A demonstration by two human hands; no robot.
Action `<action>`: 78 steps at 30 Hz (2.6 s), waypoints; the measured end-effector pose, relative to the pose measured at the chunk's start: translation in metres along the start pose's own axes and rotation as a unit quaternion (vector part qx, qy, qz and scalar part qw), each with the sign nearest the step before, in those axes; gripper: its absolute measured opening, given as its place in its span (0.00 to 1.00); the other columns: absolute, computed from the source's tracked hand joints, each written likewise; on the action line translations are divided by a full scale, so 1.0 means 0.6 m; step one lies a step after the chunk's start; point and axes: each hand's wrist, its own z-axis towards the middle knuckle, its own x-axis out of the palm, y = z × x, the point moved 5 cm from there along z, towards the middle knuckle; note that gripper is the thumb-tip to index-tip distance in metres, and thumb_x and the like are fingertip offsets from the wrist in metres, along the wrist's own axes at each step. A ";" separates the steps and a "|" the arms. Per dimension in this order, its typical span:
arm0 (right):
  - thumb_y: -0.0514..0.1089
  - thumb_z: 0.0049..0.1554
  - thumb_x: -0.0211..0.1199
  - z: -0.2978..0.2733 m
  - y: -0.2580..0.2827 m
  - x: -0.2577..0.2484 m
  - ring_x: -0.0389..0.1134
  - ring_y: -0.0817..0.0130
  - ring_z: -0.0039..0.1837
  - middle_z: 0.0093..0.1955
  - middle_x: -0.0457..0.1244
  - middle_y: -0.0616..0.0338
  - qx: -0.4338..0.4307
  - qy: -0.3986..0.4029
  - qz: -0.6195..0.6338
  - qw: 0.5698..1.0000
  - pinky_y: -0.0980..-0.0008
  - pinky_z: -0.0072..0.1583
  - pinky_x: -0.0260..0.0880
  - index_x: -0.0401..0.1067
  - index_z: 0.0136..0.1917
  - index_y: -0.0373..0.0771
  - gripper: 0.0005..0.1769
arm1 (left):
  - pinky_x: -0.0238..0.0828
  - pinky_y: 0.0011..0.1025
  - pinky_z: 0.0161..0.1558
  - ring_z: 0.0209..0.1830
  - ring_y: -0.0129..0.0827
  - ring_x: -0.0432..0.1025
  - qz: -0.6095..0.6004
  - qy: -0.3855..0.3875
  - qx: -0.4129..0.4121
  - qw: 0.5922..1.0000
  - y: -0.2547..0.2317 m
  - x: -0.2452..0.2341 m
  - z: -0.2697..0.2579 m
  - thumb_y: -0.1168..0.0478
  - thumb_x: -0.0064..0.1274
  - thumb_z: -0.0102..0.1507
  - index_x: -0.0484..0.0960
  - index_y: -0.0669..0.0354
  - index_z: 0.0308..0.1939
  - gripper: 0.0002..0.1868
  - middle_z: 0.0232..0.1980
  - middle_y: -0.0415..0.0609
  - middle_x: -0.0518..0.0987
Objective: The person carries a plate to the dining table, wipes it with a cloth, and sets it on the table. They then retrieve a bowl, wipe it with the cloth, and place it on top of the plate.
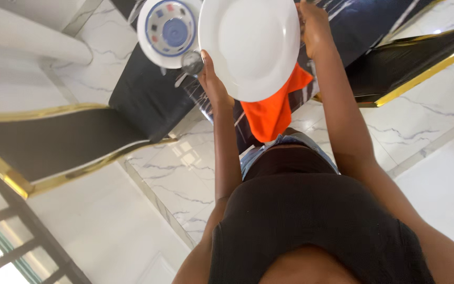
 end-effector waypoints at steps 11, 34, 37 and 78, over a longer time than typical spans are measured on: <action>0.57 0.64 0.59 0.139 -0.168 -0.242 0.58 0.57 0.54 0.49 0.55 0.53 0.061 -0.302 0.143 0.940 0.27 0.68 0.58 0.64 0.43 0.38 0.20 | 0.62 0.32 0.33 0.28 0.27 0.61 0.221 0.030 0.117 0.968 0.203 0.173 0.160 0.54 0.44 0.73 0.82 0.70 0.42 0.20 0.29 0.46 0.72; 0.47 0.56 0.65 0.224 -0.239 -0.467 0.74 0.71 0.42 0.44 0.70 0.57 0.305 -0.336 -0.401 0.796 0.77 0.47 0.75 0.75 0.49 0.36 0.13 | 0.69 0.36 0.53 0.50 0.40 0.76 0.230 0.182 -0.136 0.947 0.462 0.334 0.218 0.65 0.49 0.66 0.80 0.69 0.61 0.20 0.53 0.57 0.83; 0.53 0.64 0.56 0.228 -0.262 -0.485 0.72 0.77 0.40 0.43 0.70 0.67 0.312 -0.384 -0.236 0.836 0.79 0.44 0.73 0.76 0.50 0.43 0.14 | 0.68 0.35 0.53 0.50 0.38 0.75 0.242 0.172 -0.154 0.942 0.472 0.352 0.226 0.65 0.49 0.66 0.79 0.68 0.61 0.20 0.54 0.54 0.82; 0.51 0.56 0.67 0.294 0.002 -0.417 0.70 0.42 0.56 0.53 0.69 0.39 0.029 -0.259 -0.452 0.853 0.52 0.56 0.71 0.78 0.49 0.32 0.19 | 0.50 0.43 0.76 0.82 0.50 0.49 0.297 0.204 -0.033 0.932 0.394 0.440 0.147 0.53 0.56 0.66 0.50 0.65 0.80 0.45 0.82 0.63 0.51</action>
